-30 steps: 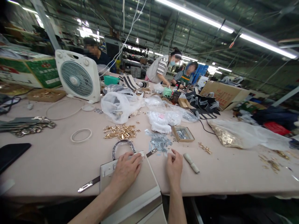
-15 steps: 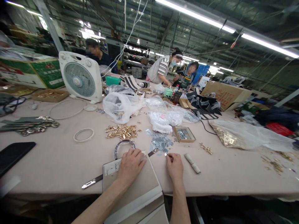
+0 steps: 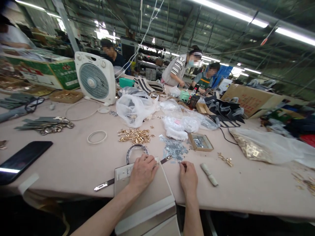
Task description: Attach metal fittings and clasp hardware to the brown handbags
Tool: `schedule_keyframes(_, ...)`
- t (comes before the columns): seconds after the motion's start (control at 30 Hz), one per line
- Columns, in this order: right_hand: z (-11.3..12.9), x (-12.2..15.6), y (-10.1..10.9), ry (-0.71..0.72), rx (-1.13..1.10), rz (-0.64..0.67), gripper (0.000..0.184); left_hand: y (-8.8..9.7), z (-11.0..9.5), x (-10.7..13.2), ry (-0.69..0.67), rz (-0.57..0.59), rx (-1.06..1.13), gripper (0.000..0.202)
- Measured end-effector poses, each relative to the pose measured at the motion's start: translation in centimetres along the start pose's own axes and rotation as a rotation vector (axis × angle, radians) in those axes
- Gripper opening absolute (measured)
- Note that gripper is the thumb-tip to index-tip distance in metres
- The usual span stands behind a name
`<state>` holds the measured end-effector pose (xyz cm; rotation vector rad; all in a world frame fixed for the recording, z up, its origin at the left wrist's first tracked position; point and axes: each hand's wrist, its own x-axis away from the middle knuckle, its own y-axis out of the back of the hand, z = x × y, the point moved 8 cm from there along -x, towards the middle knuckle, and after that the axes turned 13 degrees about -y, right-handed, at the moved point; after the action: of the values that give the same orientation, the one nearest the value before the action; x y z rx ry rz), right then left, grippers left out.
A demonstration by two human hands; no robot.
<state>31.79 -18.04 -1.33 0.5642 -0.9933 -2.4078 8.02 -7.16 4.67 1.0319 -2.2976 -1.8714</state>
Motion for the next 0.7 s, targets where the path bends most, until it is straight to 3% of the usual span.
schedule_keyframes(0.23,0.3,0.1,0.0,0.003,0.028,0.001,0.035,-0.1,0.3,0.3,0.028,-0.037,-0.008,0.010)
schedule_keyframes(0.37,0.4,-0.7,0.0,0.005,0.048,0.051,0.036,-0.2,0.6,0.7,0.050,-0.046,0.021,0.019)
schedule_keyframes(0.53,1.0,-0.8,0.4,-0.117,-0.184,0.143,0.038,-0.3,1.0,1.0,0.057,-0.034,0.068,0.038)
schedule_keyframes(0.6,2.1,0.3,-0.2,-0.190,-0.373,0.237,0.044,-0.2,1.1,1.0,0.058,-0.049,0.071,0.040)
schedule_keyframes(0.7,5.4,2.9,-2.5,-0.210,-0.569,0.484,0.045,-0.4,1.2,1.1,0.046,-0.078,0.071,0.040)
